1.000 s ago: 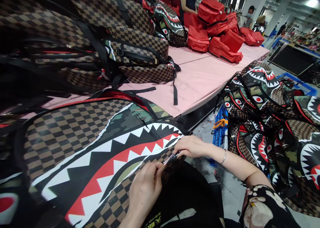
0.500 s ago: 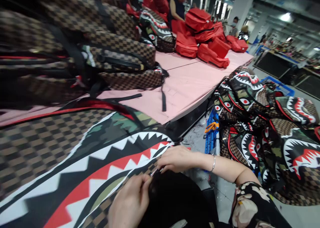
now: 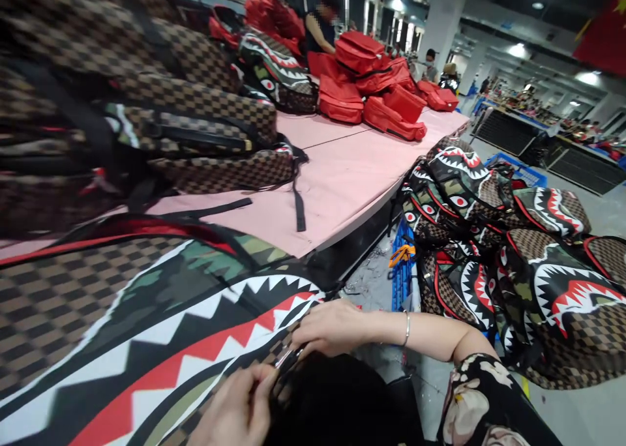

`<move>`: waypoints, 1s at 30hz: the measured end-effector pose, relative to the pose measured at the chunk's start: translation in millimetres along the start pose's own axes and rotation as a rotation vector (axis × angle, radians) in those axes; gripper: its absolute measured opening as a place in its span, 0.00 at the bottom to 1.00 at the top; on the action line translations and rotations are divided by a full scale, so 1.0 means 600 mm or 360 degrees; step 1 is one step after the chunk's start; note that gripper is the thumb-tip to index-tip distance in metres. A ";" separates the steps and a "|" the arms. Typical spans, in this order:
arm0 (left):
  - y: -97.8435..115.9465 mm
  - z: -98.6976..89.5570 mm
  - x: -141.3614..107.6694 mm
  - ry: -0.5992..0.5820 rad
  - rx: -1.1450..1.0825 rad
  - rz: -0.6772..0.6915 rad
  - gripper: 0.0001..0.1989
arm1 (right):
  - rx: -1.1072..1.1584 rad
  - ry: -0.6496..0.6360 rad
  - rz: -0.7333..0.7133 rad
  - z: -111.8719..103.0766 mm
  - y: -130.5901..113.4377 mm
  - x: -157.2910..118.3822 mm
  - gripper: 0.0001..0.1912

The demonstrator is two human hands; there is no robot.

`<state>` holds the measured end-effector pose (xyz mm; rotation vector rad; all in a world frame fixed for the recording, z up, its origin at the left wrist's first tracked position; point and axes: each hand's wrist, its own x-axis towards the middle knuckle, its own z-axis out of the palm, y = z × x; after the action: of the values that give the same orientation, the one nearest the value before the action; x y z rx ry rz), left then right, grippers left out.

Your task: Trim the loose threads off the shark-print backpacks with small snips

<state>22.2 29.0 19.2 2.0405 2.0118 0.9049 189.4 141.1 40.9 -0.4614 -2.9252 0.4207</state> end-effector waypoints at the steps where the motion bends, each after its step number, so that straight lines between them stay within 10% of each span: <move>1: 0.002 0.000 -0.001 0.0000 -0.0017 -0.0015 0.10 | 0.0024 0.0028 -0.0012 0.002 0.001 -0.002 0.12; 24: 0.024 -0.005 -0.001 -0.0078 -0.0136 -0.0369 0.10 | 0.0246 -0.0047 0.0074 -0.012 -0.006 0.007 0.09; 30: 0.046 -0.035 -0.025 -0.0325 -0.0686 0.0237 0.10 | 0.0878 -0.0074 0.0478 -0.032 0.037 -0.015 0.07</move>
<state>36.6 5.5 44.9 1.9583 1.4283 1.0048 207.9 163.4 51.3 -0.8018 -2.6118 1.2414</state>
